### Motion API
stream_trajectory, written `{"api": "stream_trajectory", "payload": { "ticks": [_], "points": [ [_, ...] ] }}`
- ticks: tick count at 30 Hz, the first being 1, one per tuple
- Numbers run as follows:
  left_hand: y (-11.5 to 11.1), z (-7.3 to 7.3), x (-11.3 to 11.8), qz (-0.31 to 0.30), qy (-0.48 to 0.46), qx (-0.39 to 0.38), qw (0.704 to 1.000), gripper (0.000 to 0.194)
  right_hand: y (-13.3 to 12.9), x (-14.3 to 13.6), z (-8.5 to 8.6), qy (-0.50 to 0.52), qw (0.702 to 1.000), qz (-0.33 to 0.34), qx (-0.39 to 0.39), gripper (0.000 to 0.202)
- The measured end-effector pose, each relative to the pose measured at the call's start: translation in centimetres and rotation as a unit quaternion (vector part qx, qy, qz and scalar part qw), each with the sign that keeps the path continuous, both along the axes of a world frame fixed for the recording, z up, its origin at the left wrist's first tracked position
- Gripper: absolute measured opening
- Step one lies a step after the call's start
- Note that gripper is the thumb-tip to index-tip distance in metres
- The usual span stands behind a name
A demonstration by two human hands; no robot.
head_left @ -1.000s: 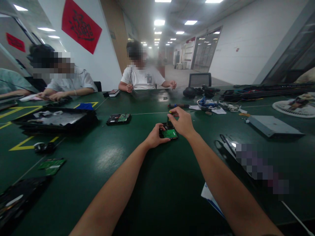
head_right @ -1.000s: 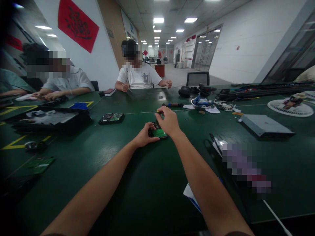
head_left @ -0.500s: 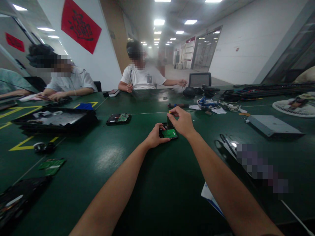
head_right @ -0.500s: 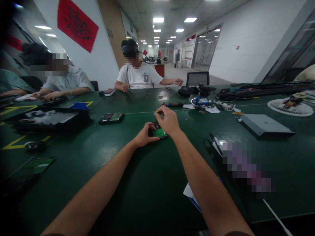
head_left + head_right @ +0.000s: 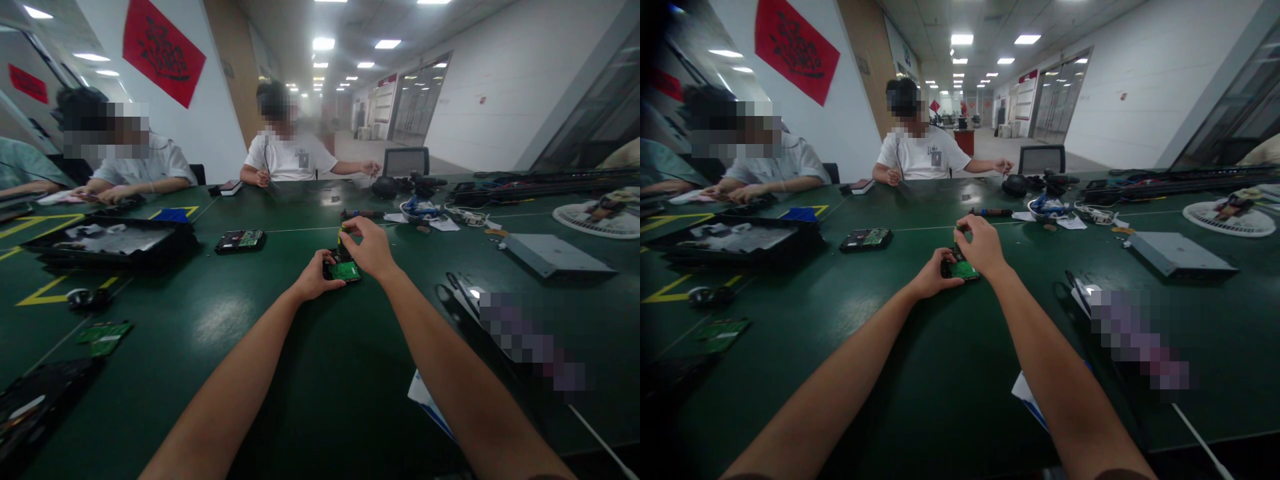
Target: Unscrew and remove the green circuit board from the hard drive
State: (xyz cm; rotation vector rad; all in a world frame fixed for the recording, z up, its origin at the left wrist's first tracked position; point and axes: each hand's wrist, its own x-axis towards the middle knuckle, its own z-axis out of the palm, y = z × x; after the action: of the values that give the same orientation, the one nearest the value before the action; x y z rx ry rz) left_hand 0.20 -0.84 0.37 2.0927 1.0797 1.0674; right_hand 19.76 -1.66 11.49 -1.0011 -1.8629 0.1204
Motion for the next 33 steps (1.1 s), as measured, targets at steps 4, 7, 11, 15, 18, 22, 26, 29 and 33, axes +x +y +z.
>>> {"api": "stream_trajectory", "payload": {
  "ticks": [4,7,11,15,18,22,26,29,33],
  "points": [
    [-0.04,-0.01,0.06,0.003,-0.003,-0.001,1.0,0.089,-0.03,-0.02,-0.04,-0.006,1.0,-0.007,0.009,0.018],
    [-0.08,0.06,0.02,0.005,-0.003,-0.004,1.0,0.089,0.0,-0.02,-0.09,0.014,1.0,-0.02,-0.005,0.015],
    [-0.08,0.08,-0.01,0.002,-0.001,-0.004,1.0,0.089,-0.08,-0.06,-0.01,0.014,1.0,-0.013,-0.017,0.013],
    [-0.02,0.03,0.0,0.003,-0.003,-0.002,1.0,0.09,-0.18,-0.07,0.11,0.0,1.0,-0.006,-0.003,0.015],
    [-0.03,0.07,-0.04,0.005,0.001,-0.009,1.0,0.09,-0.15,-0.03,0.09,0.011,1.0,-0.026,-0.011,0.013],
    [-0.09,0.17,-0.09,0.005,0.004,-0.008,1.0,0.091,-0.05,0.01,0.02,0.026,0.999,-0.026,-0.035,0.013],
    [-0.14,0.21,-0.1,0.004,0.004,-0.007,1.0,0.09,0.03,0.01,-0.05,0.012,1.0,-0.008,-0.02,0.014],
    [-0.17,0.23,-0.1,0.002,0.002,-0.008,1.0,0.09,0.16,0.07,-0.2,0.013,0.999,-0.026,-0.017,0.015],
    [-0.25,0.3,-0.05,0.005,0.002,-0.008,1.0,0.091,0.36,0.2,-0.39,0.033,0.998,-0.046,-0.032,0.016]
  ]
}}
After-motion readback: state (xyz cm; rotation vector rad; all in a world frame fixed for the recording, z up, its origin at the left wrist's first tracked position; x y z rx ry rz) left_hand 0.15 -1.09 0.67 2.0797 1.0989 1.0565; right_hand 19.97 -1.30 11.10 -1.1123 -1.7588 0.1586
